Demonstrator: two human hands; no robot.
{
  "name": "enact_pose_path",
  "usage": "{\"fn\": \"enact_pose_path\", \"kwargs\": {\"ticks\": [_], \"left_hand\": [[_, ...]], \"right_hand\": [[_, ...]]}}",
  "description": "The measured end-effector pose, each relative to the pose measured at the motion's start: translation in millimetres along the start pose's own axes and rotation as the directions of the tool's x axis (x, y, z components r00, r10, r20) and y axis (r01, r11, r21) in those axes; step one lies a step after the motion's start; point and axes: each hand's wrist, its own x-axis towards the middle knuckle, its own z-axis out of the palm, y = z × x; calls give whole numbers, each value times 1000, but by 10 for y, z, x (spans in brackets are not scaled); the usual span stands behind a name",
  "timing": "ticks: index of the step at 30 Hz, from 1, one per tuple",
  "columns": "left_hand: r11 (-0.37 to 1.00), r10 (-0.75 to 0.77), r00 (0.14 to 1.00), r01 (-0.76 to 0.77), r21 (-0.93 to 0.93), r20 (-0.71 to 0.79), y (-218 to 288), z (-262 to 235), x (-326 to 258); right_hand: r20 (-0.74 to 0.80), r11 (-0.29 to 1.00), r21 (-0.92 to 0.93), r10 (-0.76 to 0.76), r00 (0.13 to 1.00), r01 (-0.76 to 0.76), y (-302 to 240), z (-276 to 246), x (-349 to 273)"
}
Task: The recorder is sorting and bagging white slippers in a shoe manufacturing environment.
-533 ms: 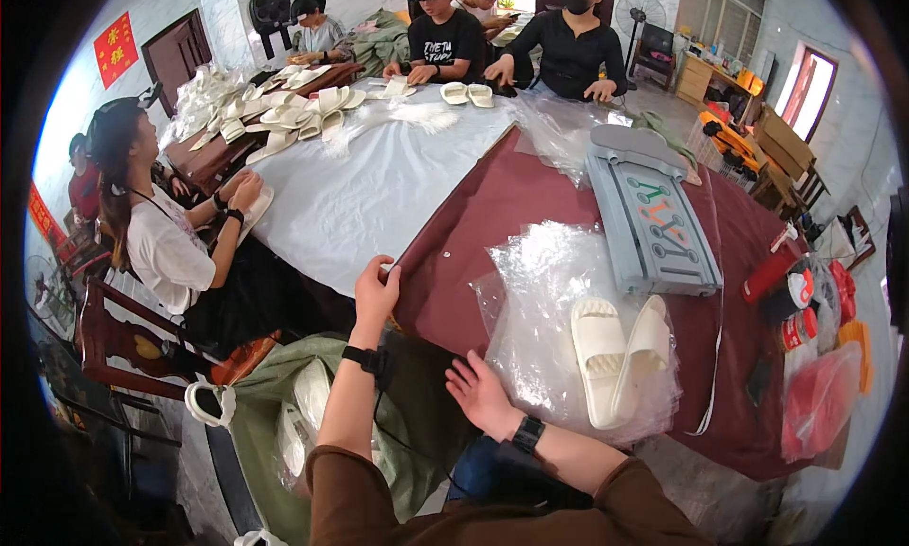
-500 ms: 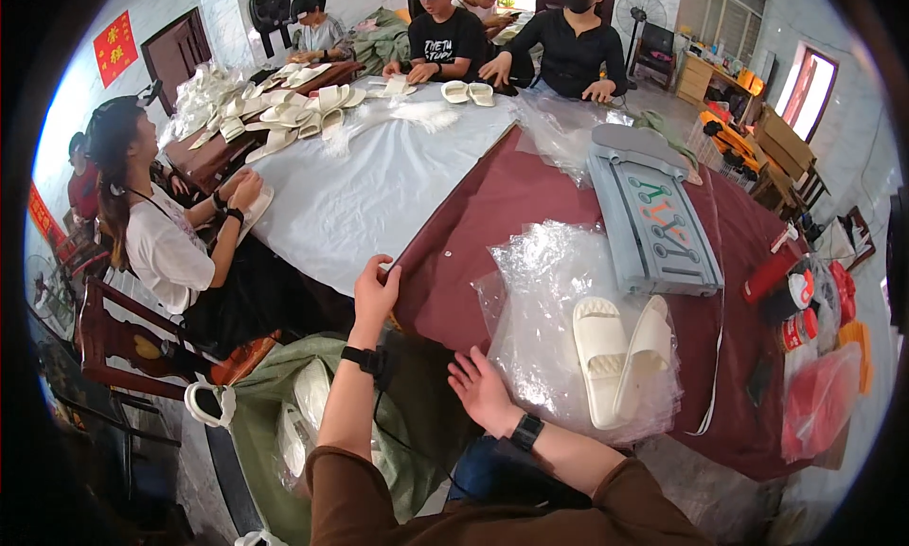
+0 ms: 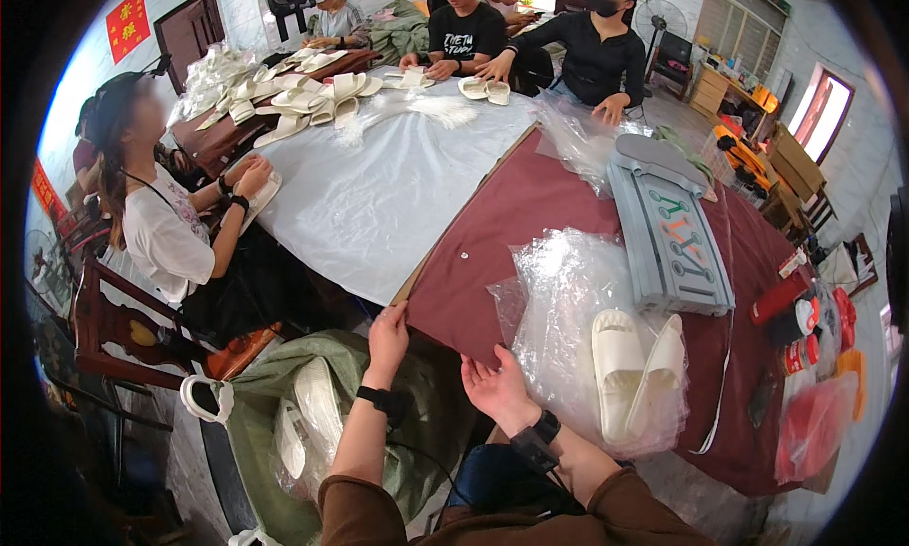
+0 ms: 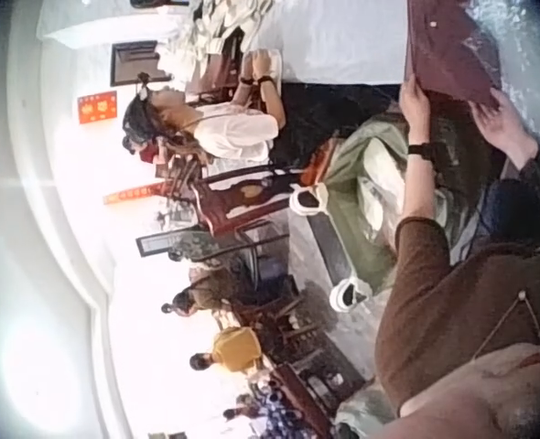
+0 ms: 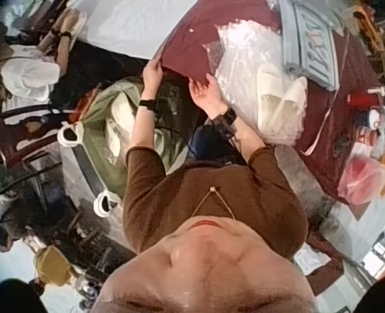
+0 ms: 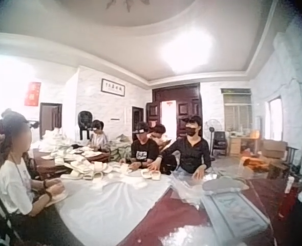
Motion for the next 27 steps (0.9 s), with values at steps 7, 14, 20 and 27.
{"fn": "enact_pose_path", "kwargs": {"ticks": [7, 14, 20, 27], "left_hand": [[718, -258, 838, 499, -485, 481, -245, 221, -140], [294, -112, 626, 762, -576, 771, -402, -9, -229], [-77, -124, 735, 662, -745, 666, -370, 101, -296], [-214, -353, 648, 647, -732, 675, -314, 333, -135]], "right_hand": [[-63, 998, 43, 46, 997, -43, -23, 39, -5], [-84, 995, 69, 76, 994, -70, -94, 20, -33], [-81, 994, 77, 84, 993, -78, -74, 28, 32], [-97, 994, 87, 67, 993, -58, -143, 102, 217]]}}
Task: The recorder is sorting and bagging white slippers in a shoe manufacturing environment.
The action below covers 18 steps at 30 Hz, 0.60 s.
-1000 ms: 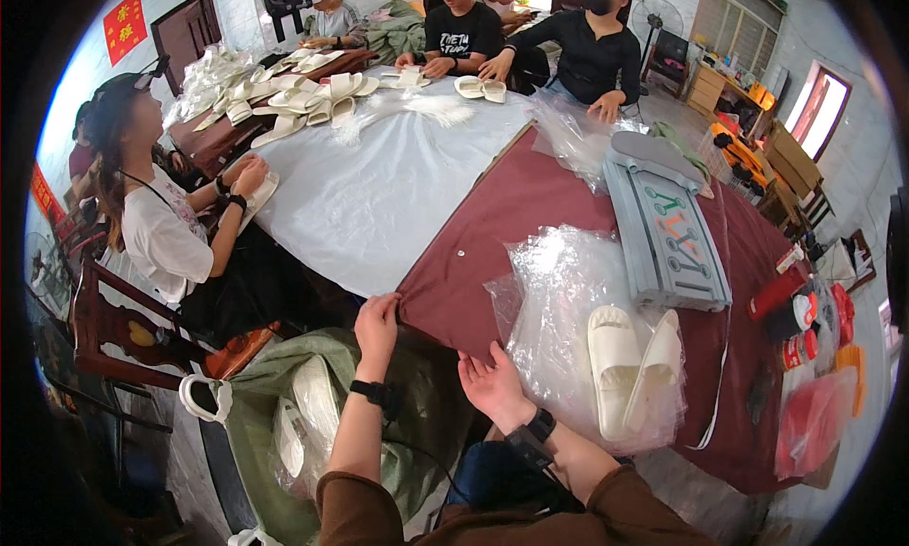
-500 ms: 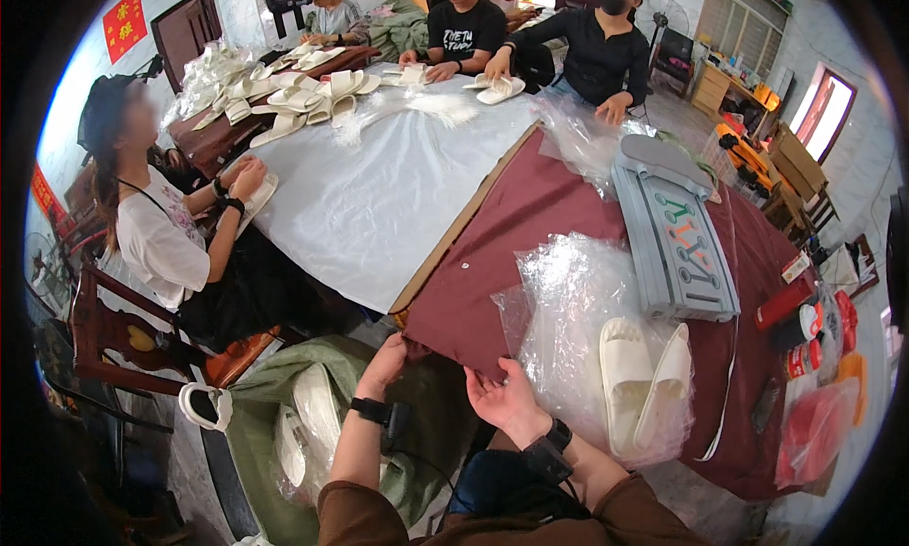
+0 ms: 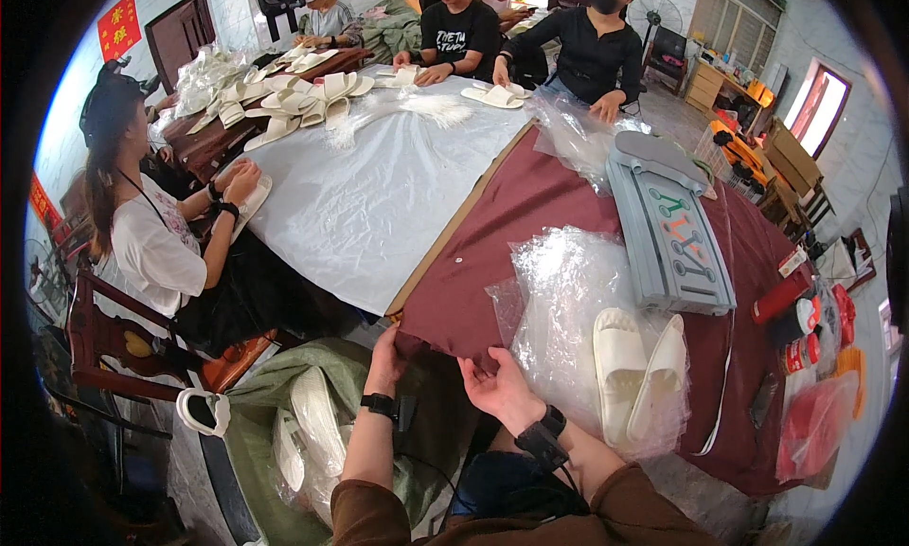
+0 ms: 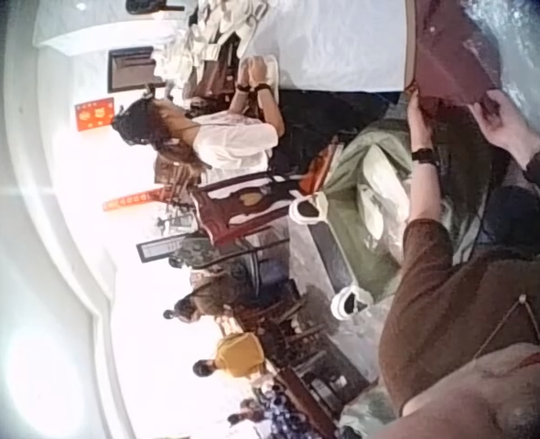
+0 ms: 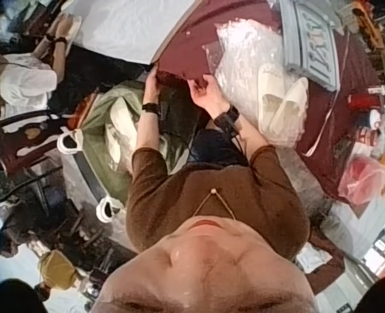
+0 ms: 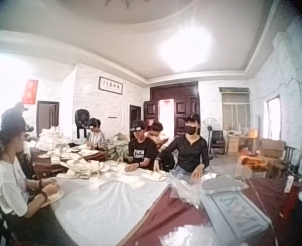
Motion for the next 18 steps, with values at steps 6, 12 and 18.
{"fn": "enact_pose_path", "kwargs": {"ticks": [6, 12, 18], "left_hand": [[1000, 10, 1000, -10, -14, 29, -205, -415, 143], [991, 78, 997, -75, -112, 22, -162, -282, 25], [825, 319, 927, -375, 423, 200, -105, 112, -165]], "right_hand": [[-34, 1000, -2, -30, 999, 30, 81, 1, 181], [85, 997, -28, -66, 994, 69, 178, -28, 268], [96, 986, -116, -107, 990, 118, 197, -60, 237]]}}
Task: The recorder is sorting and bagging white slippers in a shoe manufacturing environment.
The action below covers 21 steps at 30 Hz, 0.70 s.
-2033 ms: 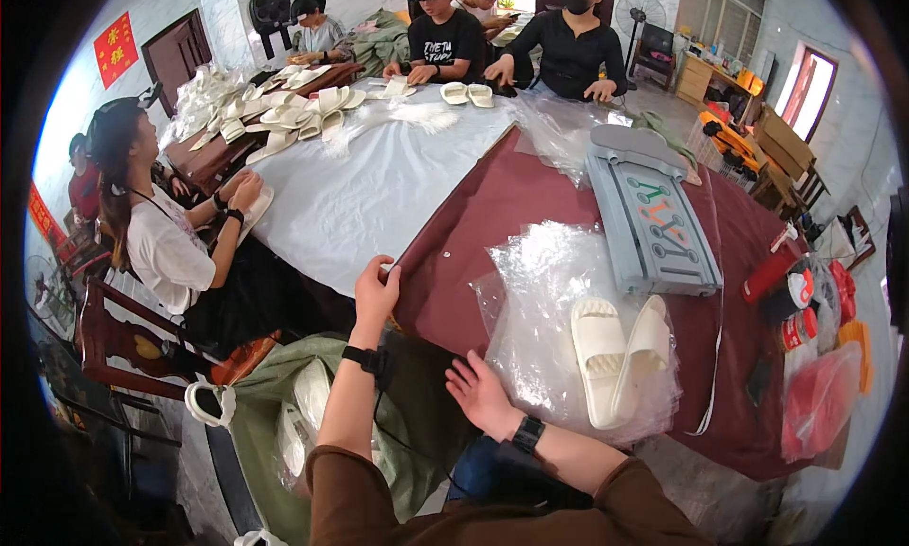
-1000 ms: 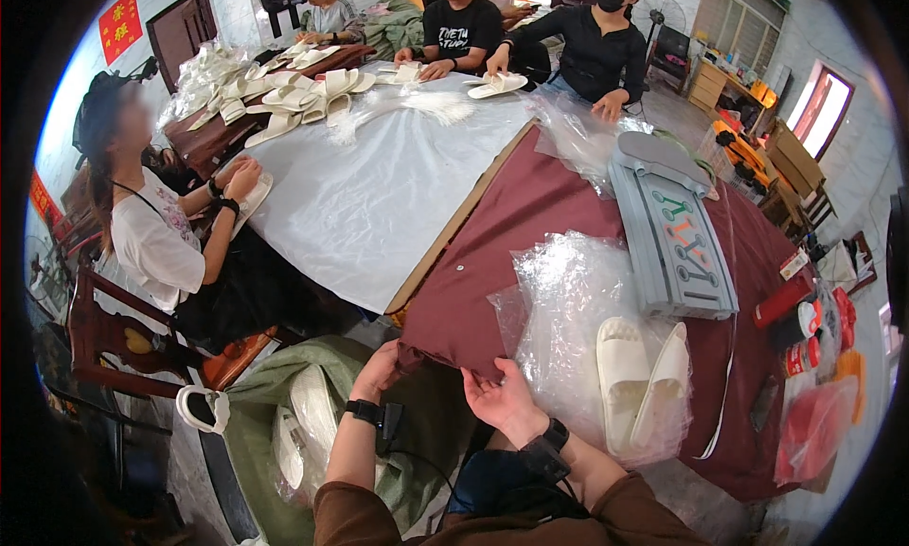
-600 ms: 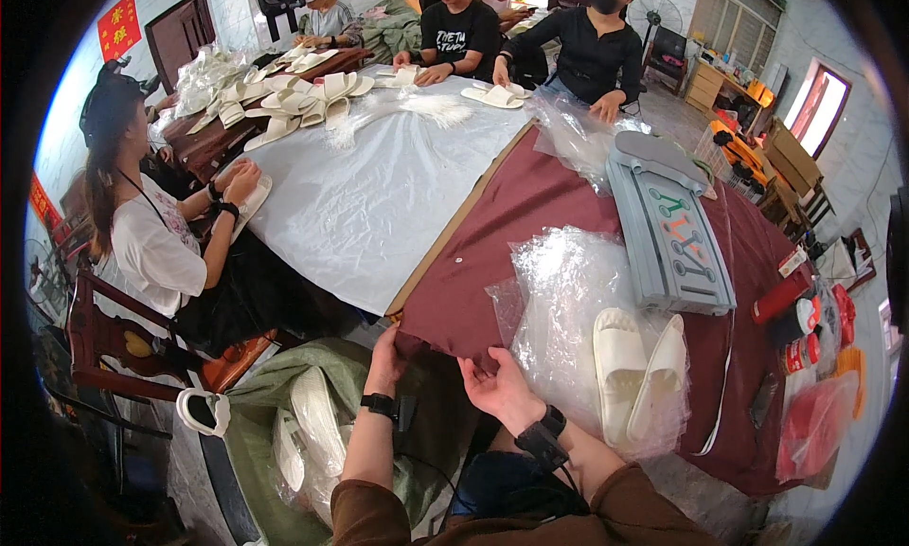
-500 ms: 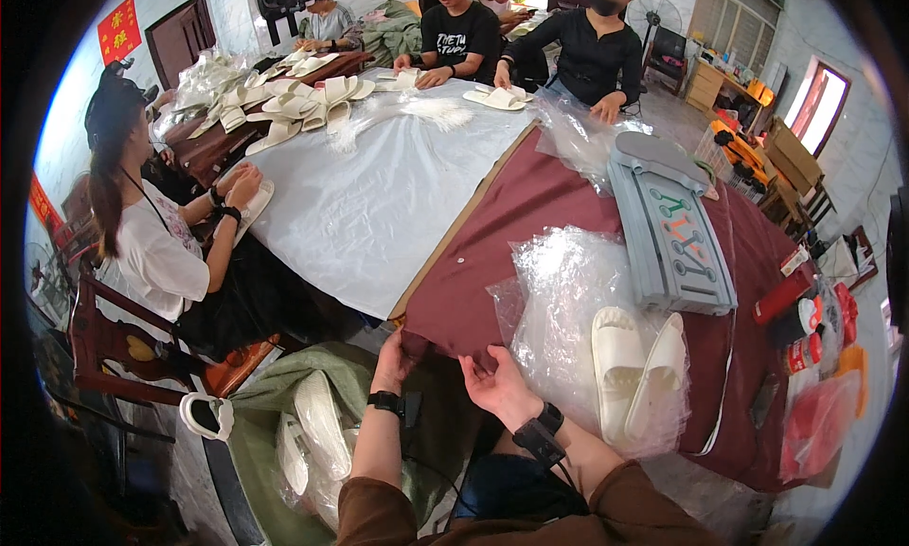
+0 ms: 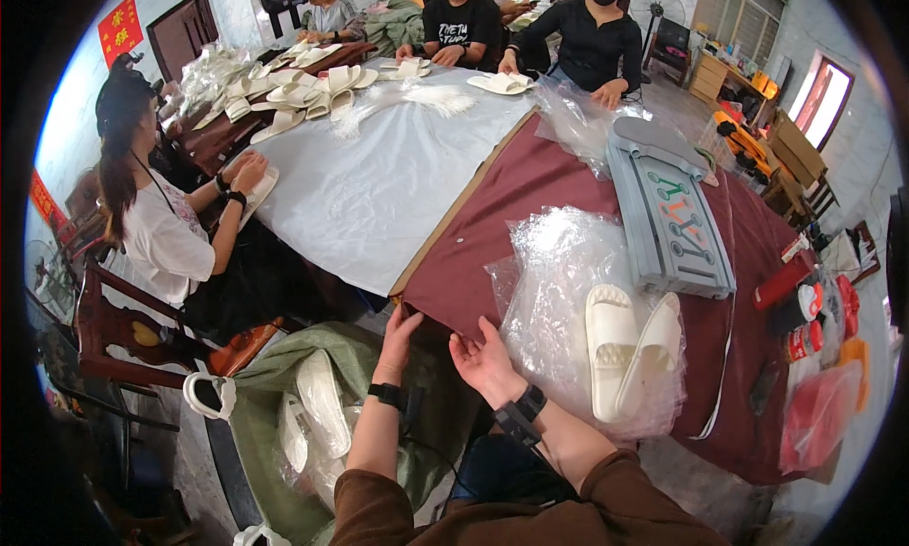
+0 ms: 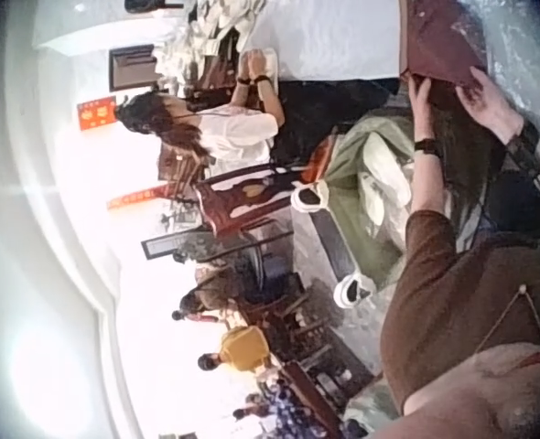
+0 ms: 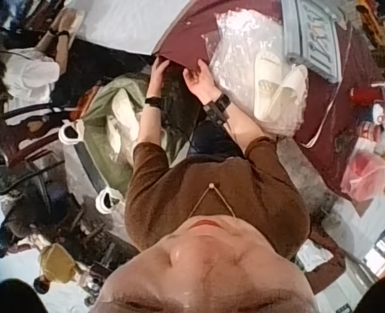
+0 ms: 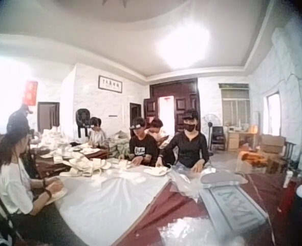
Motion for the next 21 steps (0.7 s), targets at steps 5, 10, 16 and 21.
{"fn": "enact_pose_path", "kwargs": {"ticks": [5, 10, 16, 21], "left_hand": [[964, 98, 990, -69, 257, -100, -316, -272, 67], [951, -61, 977, 118, 285, -202, -494, -543, 196], [721, 387, 857, -51, 691, -340, -188, -604, -38], [163, 705, 702, -296, 941, 98, 461, 494, -218]], "right_hand": [[24, 985, -68, 161, 987, -159, -14, -104, -43], [81, 907, -342, 291, 953, -248, 136, -155, -644], [364, 815, -572, 353, 862, -92, -212, -145, -1577], [472, 747, -660, 332, 817, 78, -760, -399, -2041]]}}
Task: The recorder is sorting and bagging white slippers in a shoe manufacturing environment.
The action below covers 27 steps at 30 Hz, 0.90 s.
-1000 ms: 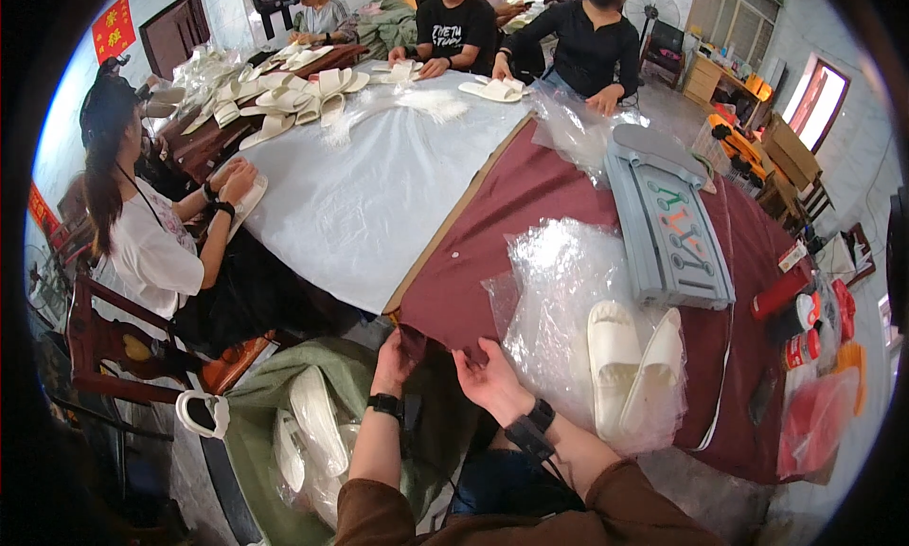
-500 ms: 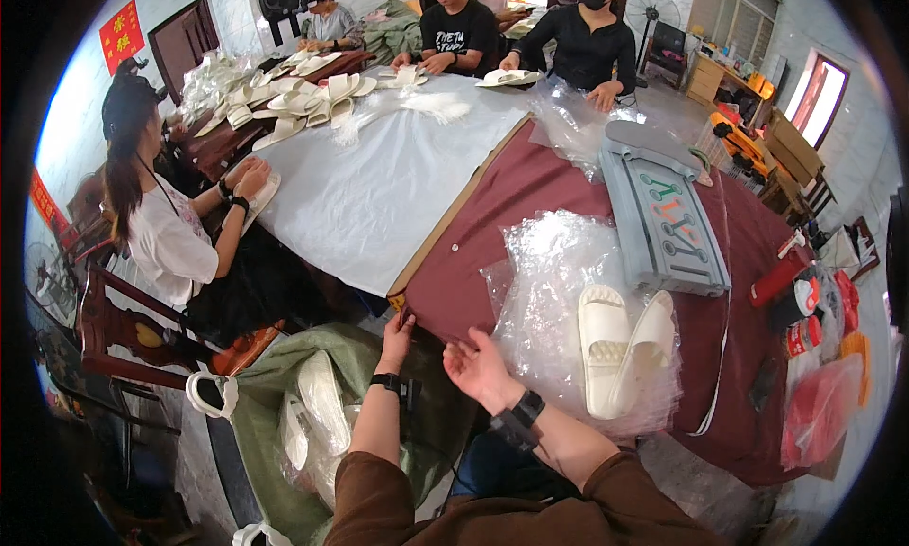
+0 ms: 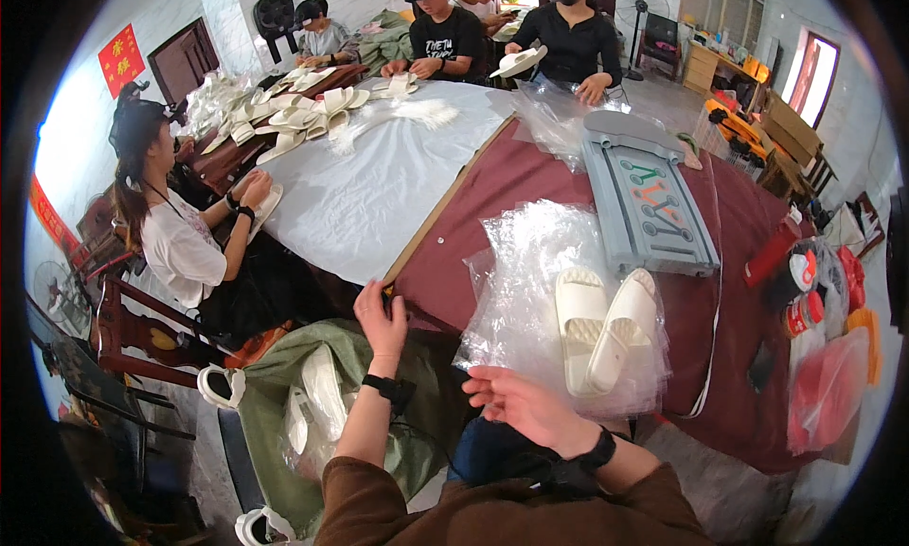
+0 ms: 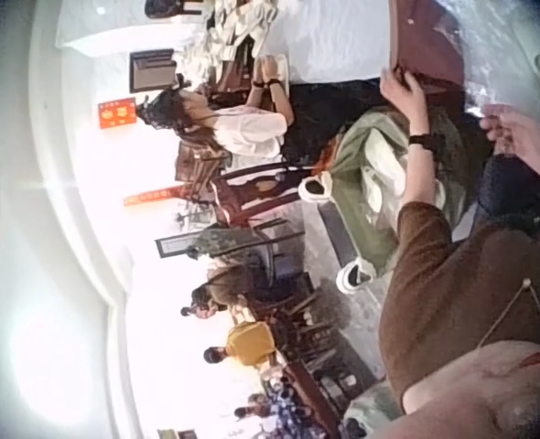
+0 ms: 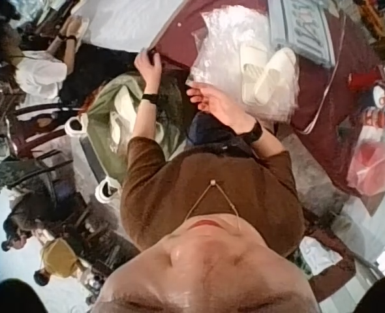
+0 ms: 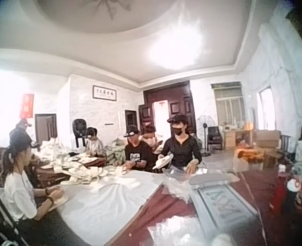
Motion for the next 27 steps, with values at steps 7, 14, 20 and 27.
{"fn": "enact_pose_path", "kwargs": {"ticks": [7, 14, 20, 27], "left_hand": [[955, -36, 920, -84, 286, 390, -38, 9, 29], [931, 302, 901, -208, -299, 312, 1795, -337, 166], [871, 324, 730, 19, -492, 602, 2663, -250, -278], [948, 311, 730, -191, -255, 609, 2969, -224, -671]], "right_hand": [[18, 736, -616, -343, 939, 280, -445, -16, -980], [-224, 261, -965, -851, 476, 12, -778, -921, -1452], [-194, 37, -908, -921, 339, -418, -770, -1489, -1072], [-38, -79, -878, -971, 235, -472, -909, -1037, -796]]}}
